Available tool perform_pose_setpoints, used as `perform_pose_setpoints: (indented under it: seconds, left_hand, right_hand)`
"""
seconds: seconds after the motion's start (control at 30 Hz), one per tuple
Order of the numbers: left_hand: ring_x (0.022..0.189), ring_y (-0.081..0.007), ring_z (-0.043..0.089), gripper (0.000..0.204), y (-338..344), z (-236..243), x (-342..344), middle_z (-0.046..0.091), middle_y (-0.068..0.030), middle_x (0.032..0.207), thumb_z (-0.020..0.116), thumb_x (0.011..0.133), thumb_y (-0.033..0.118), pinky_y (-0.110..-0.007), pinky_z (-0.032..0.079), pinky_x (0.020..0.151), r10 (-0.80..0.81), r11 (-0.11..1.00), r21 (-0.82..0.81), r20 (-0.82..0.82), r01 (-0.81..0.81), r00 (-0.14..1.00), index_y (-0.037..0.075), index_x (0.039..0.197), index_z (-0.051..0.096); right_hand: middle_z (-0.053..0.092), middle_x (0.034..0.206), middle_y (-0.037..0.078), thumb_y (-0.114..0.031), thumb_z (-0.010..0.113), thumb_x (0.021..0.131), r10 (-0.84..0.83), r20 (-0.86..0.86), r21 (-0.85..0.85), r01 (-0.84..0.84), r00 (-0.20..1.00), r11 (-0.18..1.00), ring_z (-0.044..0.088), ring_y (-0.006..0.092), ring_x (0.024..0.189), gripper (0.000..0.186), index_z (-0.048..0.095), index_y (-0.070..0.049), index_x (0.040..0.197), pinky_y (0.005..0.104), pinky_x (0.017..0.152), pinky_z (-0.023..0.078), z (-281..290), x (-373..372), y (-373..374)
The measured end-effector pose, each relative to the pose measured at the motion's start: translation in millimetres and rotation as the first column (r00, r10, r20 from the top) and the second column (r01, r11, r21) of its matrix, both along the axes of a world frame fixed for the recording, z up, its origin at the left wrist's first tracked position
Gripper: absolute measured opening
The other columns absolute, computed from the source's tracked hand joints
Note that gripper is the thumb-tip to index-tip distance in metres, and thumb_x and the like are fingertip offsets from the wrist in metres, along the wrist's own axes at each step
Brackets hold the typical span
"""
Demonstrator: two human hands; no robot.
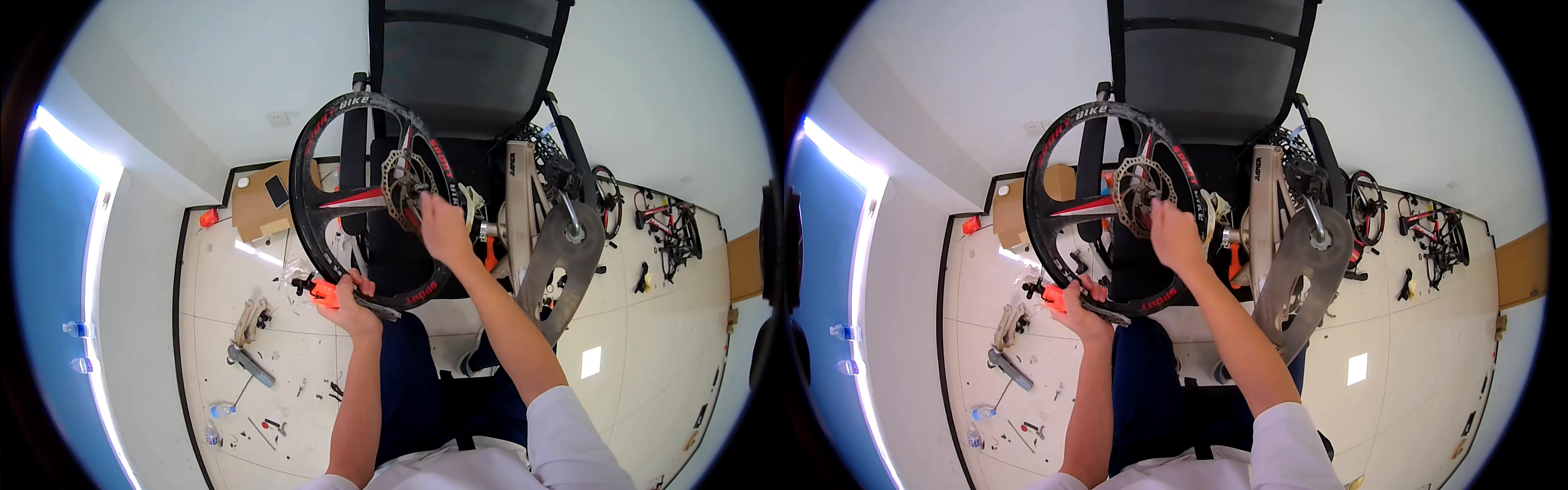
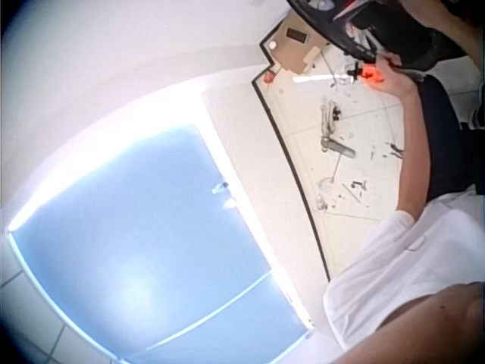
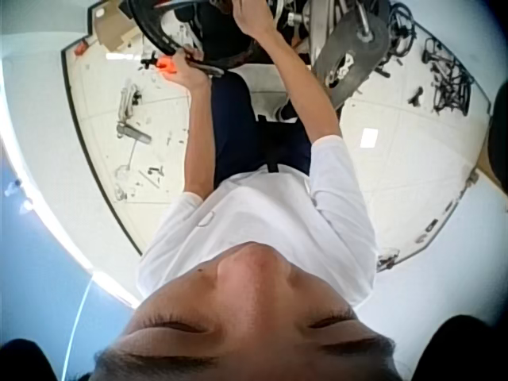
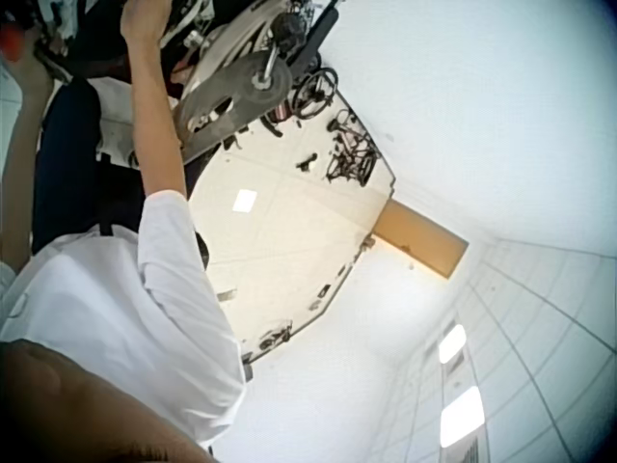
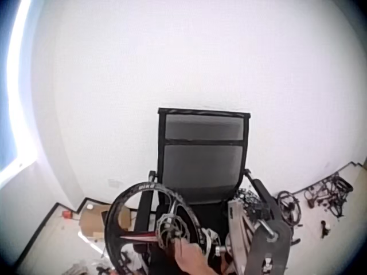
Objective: The person is seated and working on a bicycle wheel mounted on a stand. They use a screwdriver to adjust the hub and cassette area, repeatedly spinning the wheel to check alignment and function.
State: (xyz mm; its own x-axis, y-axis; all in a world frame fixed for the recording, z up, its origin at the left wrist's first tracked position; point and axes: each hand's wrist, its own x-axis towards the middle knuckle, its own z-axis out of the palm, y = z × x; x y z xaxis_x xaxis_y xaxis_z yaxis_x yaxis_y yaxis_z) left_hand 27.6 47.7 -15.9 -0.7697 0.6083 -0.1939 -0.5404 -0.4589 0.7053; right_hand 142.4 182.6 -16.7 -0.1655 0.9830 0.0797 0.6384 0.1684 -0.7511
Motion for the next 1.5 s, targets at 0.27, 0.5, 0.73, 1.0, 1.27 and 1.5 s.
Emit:
perform_pose_setpoints:
  seconds: [0.27,0.5,0.73,1.0,1.27,1.5]
  left_hand:
    - [0.053,-0.0148,0.044,0.022,-1,-1,-1,0.05,-0.0106,0.07,0.052,0.084,-0.001,-0.028,0.04,0.049,-0.028,0.999,0.03,-0.011,0.028,1.0,0.004,0.095,0.033]
    - [0.053,-0.015,0.044,0.022,0,-1,-1,0.049,-0.0106,0.07,0.051,0.084,-0.001,-0.028,0.04,0.049,-0.021,1.0,0.02,-0.027,0.022,0.999,0.005,0.096,0.034]
    - [0.053,-0.0151,0.044,0.023,0,4,0,0.049,-0.0106,0.069,0.051,0.082,-0.001,-0.028,0.039,0.049,-0.015,1.0,0.022,-0.008,0.015,1.0,0.004,0.098,0.035]
    - [0.052,-0.0179,0.046,0.015,-1,-3,5,0.051,-0.0129,0.07,0.05,0.083,0.005,-0.03,0.04,0.047,0.046,0.999,-0.02,-0.075,-0.047,0.996,-0.001,0.094,0.042]
    - [0.053,-0.0146,0.048,0.027,-3,-14,2,0.054,-0.0124,0.074,0.054,0.083,-0.003,-0.028,0.042,0.048,0.013,0.998,0.067,-0.041,-0.01,0.999,0.004,0.101,0.036]
    - [0.052,-0.0137,0.043,0.023,-3,0,5,0.05,-0.0093,0.07,0.055,0.081,0.001,-0.027,0.039,0.048,0.052,0.999,-0.004,-0.029,-0.052,0.998,0.002,0.093,0.036]
  right_hand:
    - [0.044,0.057,0.004,-0.041,0.042,0.102,-0.089,-0.421,-0.527,-0.164,0.903,0.834,0.043,0.0157,0.048,0.05,0.05,-0.003,0.072,0.0325,0.048,0.034,-12,34,15]
    - [0.056,0.066,0.023,-0.038,0.043,0.101,0.056,-0.271,-0.357,-0.154,0.961,0.921,0.056,0.035,0.065,0.054,0.057,0.008,0.078,0.043,0.068,0.045,-24,21,19]
    - [0.055,0.063,0.018,-0.036,0.042,0.101,0.07,-0.354,-0.302,-0.185,0.933,0.935,0.054,0.0288,0.058,0.052,0.054,0.008,0.077,0.0413,0.061,0.044,-7,17,20]
    - [0.05,0.061,0.009,-0.031,0.04,0.1,-0.023,-0.337,-0.582,-0.189,0.941,0.791,0.048,0.0182,0.047,0.045,0.052,0.005,0.077,0.0365,0.042,0.041,35,-8,41]
    - [0.063,0.094,0.033,-0.03,0.035,0.1,0.043,0.028,-0.313,-0.032,0.999,0.949,0.061,0.0482,0.091,0.051,0.062,0.012,0.093,0.0502,0.085,0.047,28,-22,36]
    - [0.063,0.097,0.033,-0.029,0.034,0.1,-0.001,0.078,-0.258,0.022,0.997,0.966,0.058,0.0501,0.097,0.05,0.064,0.01,0.09,0.0516,0.092,0.044,34,-28,24]
